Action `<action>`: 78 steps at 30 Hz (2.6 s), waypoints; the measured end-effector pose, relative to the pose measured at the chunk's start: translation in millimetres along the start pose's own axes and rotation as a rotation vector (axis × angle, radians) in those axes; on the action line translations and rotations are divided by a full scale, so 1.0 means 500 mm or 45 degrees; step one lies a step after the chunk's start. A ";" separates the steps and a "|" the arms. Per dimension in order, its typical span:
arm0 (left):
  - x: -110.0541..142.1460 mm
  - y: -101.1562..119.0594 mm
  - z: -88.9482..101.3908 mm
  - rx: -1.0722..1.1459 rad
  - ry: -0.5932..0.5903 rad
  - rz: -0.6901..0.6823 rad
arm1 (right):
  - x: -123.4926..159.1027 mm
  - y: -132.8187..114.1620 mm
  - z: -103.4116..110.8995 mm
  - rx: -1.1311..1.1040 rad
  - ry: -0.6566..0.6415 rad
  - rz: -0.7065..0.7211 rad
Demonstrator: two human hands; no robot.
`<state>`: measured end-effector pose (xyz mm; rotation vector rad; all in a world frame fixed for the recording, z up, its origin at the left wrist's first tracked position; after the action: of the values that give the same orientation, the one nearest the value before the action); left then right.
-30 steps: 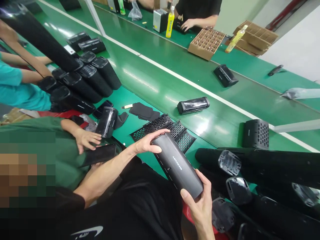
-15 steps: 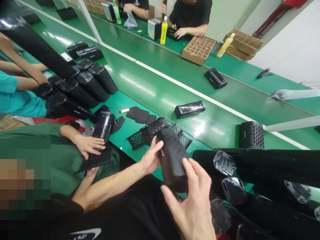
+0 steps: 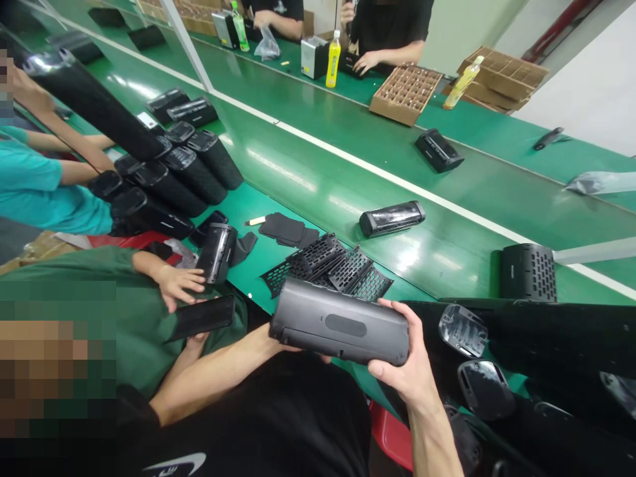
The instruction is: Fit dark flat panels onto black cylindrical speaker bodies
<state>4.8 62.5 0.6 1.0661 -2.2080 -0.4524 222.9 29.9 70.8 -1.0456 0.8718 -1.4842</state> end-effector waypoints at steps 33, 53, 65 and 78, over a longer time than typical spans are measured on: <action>0.124 0.047 0.011 -0.747 -0.145 -0.013 | 0.214 0.052 -0.006 0.184 0.017 -0.422; 0.119 0.004 0.045 -0.653 -0.201 0.290 | 0.242 0.163 -0.017 0.171 0.020 -0.545; 0.069 -0.014 0.092 -0.548 -0.015 0.233 | 0.221 0.209 -0.079 -0.479 0.193 -1.091; 0.046 -0.013 0.108 -0.771 0.193 0.200 | 0.222 0.240 -0.090 -0.495 0.253 -1.077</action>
<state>-39.0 41.9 -33.7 0.5755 -1.8216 -0.8665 217.2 -99.5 -38.7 -1.7085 0.9268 -2.1958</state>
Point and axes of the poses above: each hand's wrist, its own x-axis away from the middle knuckle, its own z-axis out of the back of the hand, y = z × x, the point moved 9 cm from there along -x, towards the middle knuckle, and after that the axes turned 13 degrees about x, right-handed, at the moved point
